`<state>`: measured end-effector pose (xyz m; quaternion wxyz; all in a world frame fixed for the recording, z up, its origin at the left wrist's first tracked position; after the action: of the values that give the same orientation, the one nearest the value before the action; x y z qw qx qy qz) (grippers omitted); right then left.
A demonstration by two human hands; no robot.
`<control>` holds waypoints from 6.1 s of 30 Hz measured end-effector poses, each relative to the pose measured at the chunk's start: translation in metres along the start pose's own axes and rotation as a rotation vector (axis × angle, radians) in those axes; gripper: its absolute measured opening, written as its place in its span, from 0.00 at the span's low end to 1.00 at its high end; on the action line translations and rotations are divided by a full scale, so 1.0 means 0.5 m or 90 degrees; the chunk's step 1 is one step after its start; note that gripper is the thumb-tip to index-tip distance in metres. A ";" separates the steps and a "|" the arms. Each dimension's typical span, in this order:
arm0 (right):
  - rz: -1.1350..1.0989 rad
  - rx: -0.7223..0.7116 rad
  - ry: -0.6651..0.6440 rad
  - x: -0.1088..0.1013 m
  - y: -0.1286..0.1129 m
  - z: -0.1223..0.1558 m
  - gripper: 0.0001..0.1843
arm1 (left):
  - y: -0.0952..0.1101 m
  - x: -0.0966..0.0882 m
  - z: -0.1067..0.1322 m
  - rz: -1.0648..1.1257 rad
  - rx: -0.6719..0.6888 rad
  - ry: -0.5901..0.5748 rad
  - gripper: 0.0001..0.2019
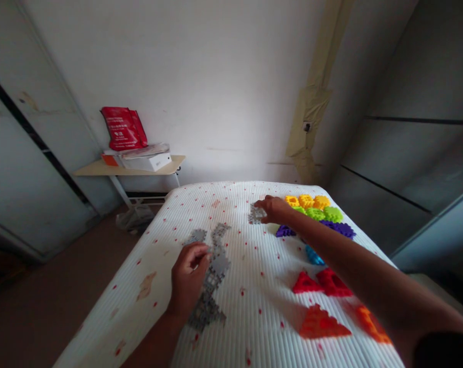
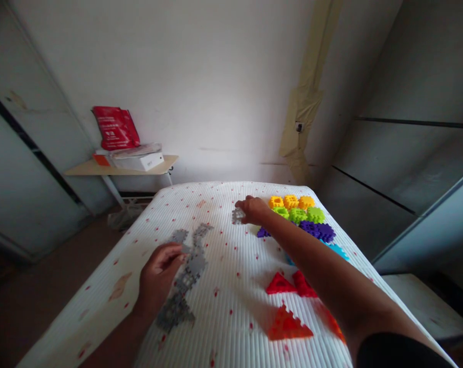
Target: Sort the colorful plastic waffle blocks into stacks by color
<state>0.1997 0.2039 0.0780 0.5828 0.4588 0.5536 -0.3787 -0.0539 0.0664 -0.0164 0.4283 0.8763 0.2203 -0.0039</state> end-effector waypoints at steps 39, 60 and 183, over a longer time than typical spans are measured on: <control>0.042 -0.148 -0.049 0.031 -0.092 -0.007 0.24 | 0.052 0.025 0.013 -0.563 0.114 -0.433 0.10; -0.110 -0.241 -0.157 0.093 -0.167 0.078 0.26 | 0.012 0.015 0.020 -0.365 0.029 -0.298 0.09; -0.091 0.156 0.019 -0.023 0.018 -0.123 0.32 | 0.003 0.022 -0.044 -0.125 -0.109 -0.161 0.12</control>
<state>0.1886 0.2644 0.0927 0.4855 0.4914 0.5429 -0.4776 -0.0475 0.0861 -0.0036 0.5236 0.8031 0.2488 -0.1375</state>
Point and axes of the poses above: each hand's wrist, its own z-axis away from the middle knuckle, its own x-axis out of the palm, y = z × x, the point moved 2 cm from there along -z, towards the middle knuckle, and after that the axes turned 15 degrees about x, right-handed, at the moved point
